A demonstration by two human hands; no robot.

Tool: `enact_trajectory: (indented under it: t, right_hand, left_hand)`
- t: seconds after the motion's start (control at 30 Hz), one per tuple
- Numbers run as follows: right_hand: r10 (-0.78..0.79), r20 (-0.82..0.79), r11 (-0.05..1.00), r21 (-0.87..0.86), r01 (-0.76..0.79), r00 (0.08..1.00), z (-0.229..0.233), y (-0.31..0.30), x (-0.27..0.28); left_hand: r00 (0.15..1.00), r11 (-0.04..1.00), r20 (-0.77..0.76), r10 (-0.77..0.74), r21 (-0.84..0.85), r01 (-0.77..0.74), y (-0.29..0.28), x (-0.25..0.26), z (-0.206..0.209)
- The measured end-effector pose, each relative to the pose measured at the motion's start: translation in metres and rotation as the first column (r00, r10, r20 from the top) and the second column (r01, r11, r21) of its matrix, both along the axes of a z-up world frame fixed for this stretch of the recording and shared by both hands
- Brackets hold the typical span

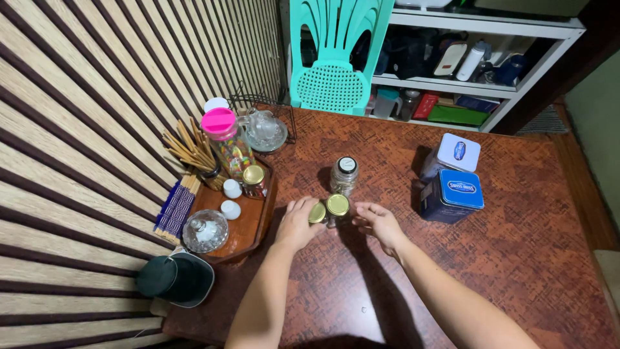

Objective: The person clears a cluttered table by moving several small jars and a tin box, then opens the tin and transfers small red packets into a glass jar. The person closes the jar and places it back on the table.

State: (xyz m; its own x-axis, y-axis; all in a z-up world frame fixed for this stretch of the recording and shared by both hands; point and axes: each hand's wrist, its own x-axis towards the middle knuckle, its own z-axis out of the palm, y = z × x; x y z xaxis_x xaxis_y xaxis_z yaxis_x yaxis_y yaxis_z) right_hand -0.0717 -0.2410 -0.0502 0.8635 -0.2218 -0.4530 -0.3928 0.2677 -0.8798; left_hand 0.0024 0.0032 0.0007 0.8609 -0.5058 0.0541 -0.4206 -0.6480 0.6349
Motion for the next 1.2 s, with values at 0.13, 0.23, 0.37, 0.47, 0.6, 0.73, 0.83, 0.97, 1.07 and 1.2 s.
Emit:
enact_trajectory:
  t: [0.13,0.23,0.37,0.47,0.6,0.73,0.83,0.97,1.07,1.2]
  right_hand:
    - [-0.007,-0.014,1.000,-0.026,0.007,1.000,0.001,0.002,0.002]
    - [-0.019,-0.012,0.999,-0.029,0.019,1.000,-0.001,-0.001,0.001]
    - [-0.031,-0.018,0.999,-0.028,0.030,0.999,-0.003,-0.007,0.001]
    - [-0.051,-0.012,0.998,-0.023,0.051,0.999,-0.006,-0.012,-0.001]
    - [-0.083,-0.021,0.996,-0.032,0.082,0.996,-0.010,-0.020,-0.002]
    - [-0.103,-0.026,0.994,-0.033,0.103,0.994,-0.010,-0.026,-0.002]
    - [-0.108,-0.026,0.994,-0.033,0.107,0.994,-0.014,-0.030,-0.003]
    - [-0.118,-0.026,0.993,-0.023,0.117,0.993,-0.018,-0.033,-0.006]
    - [-0.124,-0.019,0.992,0.002,0.124,0.992,-0.018,-0.036,-0.007]
    - [-0.114,0.012,0.993,0.043,0.114,0.993,-0.015,-0.038,-0.016]
  left_hand:
    - [0.976,0.990,0.172,0.136,0.002,-0.138,0.016,0.020,-0.010]
    - [0.864,0.908,0.332,0.378,0.048,-0.416,0.029,0.053,-0.023]
    - [0.771,0.779,0.194,0.606,0.052,-0.625,0.044,0.093,-0.025]
    - [0.753,0.751,0.104,0.649,0.067,-0.657,0.046,0.110,-0.023]
    - [0.758,0.752,0.092,0.646,0.101,-0.652,0.044,0.117,-0.032]
    - [0.768,0.767,0.116,0.629,0.066,-0.638,0.045,0.118,-0.032]
    - [0.776,0.785,0.144,0.614,-0.015,-0.619,0.049,0.112,-0.029]
    - [0.790,0.828,0.250,0.559,-0.119,-0.548,0.053,0.099,-0.013]
    - [0.775,0.854,0.361,0.519,-0.238,-0.462,0.053,0.089,0.006]
    - [0.824,0.816,0.296,0.483,-0.494,-0.300,0.042,0.071,0.030]
